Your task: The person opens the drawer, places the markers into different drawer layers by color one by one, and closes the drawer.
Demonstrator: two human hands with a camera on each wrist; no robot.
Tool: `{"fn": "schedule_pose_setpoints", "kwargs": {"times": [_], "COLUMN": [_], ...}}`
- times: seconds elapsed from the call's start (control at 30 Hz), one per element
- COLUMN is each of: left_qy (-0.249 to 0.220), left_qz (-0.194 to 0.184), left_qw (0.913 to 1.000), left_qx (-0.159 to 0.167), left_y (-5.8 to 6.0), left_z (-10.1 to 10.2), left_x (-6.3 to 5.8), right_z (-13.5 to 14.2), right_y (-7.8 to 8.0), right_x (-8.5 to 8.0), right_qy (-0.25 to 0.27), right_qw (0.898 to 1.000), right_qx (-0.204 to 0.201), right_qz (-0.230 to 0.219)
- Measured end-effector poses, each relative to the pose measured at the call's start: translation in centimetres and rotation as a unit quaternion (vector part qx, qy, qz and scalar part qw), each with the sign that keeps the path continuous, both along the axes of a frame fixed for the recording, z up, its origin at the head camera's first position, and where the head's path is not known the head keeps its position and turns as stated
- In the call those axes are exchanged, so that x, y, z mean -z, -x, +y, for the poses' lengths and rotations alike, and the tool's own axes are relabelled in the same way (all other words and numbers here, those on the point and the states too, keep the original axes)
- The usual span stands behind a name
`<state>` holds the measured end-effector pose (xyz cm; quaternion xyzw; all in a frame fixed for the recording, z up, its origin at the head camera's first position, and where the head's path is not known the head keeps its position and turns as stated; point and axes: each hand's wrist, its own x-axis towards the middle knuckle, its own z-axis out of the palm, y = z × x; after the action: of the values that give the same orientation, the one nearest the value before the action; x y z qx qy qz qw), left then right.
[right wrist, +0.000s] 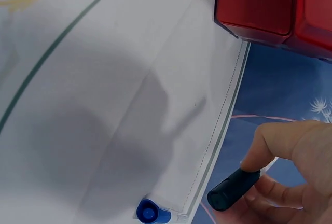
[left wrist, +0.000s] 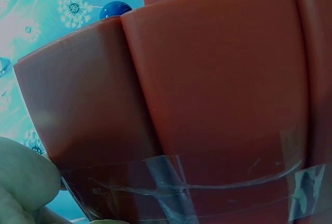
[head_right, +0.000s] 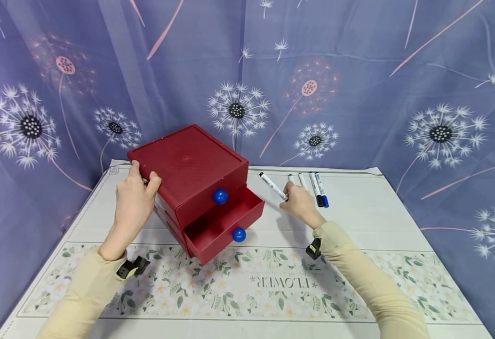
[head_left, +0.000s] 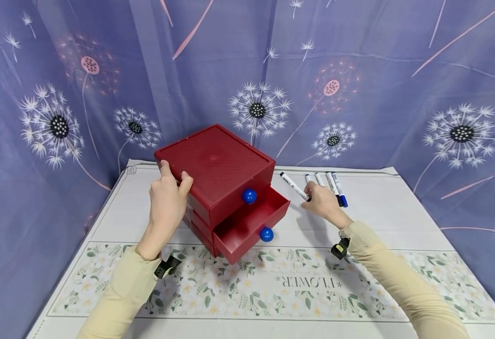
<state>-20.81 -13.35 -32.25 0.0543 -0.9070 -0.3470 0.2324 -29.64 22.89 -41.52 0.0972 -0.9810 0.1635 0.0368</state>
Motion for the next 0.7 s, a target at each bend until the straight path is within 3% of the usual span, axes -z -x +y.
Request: {"fn": "schedule_pose_setpoints", "kwargs": {"times": [0.47,0.7], "left_qy": [0.006,0.003], "left_qz": [0.027,0.024], "left_qw": [0.9996,0.9997], "left_qx": [-0.007,-0.003], "left_y": [0.1,0.0], "left_z": [0.0,0.0], "left_x": [0.3,0.3], "right_z": [0.1,0.2], "right_y": [-0.5,-0.7], "right_x": [-0.7,-1.3], "right_qy": [0.011,0.019], "right_qw": [1.000,0.999], "right_qx": [-0.004,-0.028], "right_qz": [0.003,0.038]}}
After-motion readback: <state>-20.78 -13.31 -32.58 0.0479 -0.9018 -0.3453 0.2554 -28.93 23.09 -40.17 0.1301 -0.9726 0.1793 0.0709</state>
